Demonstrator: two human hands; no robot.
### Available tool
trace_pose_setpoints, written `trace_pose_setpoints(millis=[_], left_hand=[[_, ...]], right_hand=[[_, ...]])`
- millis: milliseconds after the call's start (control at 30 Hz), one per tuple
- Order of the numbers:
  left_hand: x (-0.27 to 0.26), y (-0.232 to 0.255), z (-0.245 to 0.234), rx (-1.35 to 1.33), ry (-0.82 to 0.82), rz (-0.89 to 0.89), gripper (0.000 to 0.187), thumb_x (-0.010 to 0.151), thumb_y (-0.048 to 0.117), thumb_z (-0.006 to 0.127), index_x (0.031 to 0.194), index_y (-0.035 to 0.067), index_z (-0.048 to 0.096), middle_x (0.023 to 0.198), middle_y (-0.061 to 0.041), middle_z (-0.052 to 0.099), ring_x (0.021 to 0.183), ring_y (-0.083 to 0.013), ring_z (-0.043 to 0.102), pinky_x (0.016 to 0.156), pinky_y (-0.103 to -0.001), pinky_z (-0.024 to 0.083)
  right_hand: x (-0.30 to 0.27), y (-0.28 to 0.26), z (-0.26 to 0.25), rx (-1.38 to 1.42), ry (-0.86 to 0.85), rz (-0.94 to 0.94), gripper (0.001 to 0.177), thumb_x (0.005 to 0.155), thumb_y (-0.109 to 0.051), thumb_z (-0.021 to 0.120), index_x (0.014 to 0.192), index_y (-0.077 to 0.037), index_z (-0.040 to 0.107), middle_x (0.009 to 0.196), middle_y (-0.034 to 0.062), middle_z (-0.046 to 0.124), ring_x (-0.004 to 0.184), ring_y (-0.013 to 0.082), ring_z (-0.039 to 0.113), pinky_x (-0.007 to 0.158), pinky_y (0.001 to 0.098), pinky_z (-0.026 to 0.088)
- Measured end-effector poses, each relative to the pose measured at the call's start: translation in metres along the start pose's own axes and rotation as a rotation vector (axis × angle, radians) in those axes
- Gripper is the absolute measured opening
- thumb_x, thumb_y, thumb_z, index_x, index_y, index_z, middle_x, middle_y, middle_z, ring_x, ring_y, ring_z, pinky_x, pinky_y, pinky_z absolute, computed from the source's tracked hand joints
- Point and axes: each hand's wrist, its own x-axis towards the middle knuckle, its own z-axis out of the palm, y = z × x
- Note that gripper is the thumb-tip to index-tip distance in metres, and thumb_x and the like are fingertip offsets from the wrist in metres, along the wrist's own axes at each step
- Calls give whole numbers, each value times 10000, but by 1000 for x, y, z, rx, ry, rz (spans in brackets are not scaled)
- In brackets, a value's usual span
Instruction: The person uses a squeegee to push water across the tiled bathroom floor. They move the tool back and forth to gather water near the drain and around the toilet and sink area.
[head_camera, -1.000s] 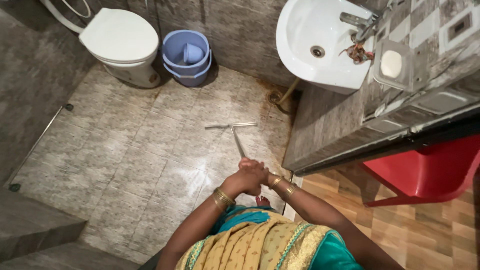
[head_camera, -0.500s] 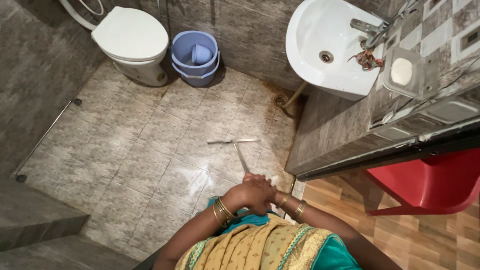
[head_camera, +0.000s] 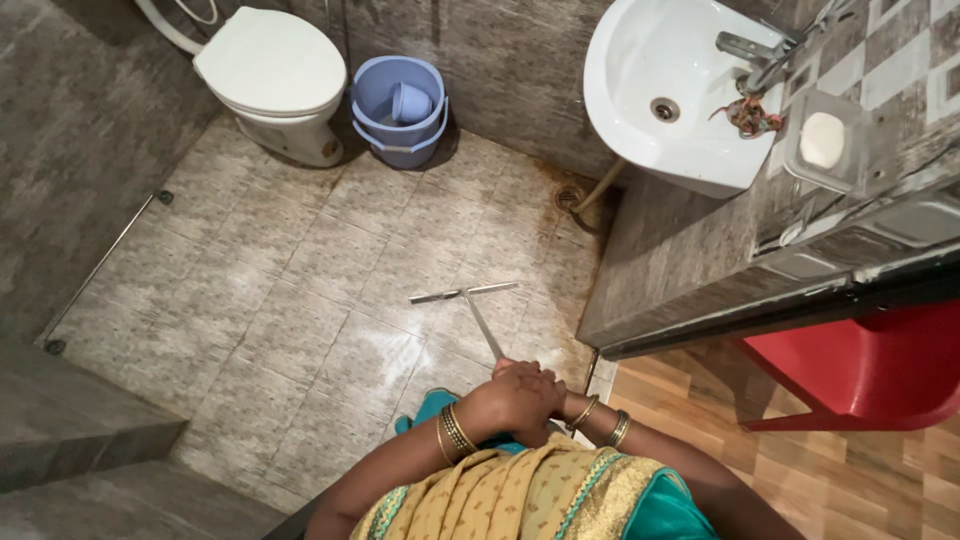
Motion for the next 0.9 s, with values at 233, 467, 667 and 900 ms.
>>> trace_pose_setpoints(millis=[233, 467, 667, 900], left_hand=[[26, -46, 24, 107, 174, -91, 762, 658, 496, 828, 1113, -80, 622, 1130, -262, 645, 1102, -404, 572, 961, -496, 464], [17, -30, 19, 197, 160, -212, 738, 692, 466, 790, 1161, -76, 613, 1125, -250, 637, 1086, -405, 580, 914, -534, 453], [-6, -6, -2, 29, 16, 26, 537, 734, 334, 706, 1117, -42, 669, 1086, -258, 697, 1086, -369, 647, 1029, -451, 454], [25, -63, 6, 102, 102, -232, 881, 578, 501, 866, 1161, -100, 589, 1167, -262, 611, 1148, -404, 537, 979, -459, 440]], right_hand=[[55, 18, -30, -97, 37, -13, 346, 958, -340, 497, 1210, -103, 508, 1268, 79, 475, 1235, 177, 427, 1083, 344, 351], [51, 16, -23, -65, -3, 5, 363, 975, -339, 476, 1256, -109, 494, 1318, 81, 462, 1273, 174, 412, 1104, 341, 334], [6, 0, 3, -8, 1, 26, 379, 990, -338, 458, 1295, -114, 482, 1361, 83, 450, 1306, 171, 399, 1122, 339, 320], [88, 23, -24, -72, 45, 11, 399, 1008, -337, 436, 1341, -120, 468, 1410, 85, 437, 1344, 168, 384, 1143, 337, 303]])
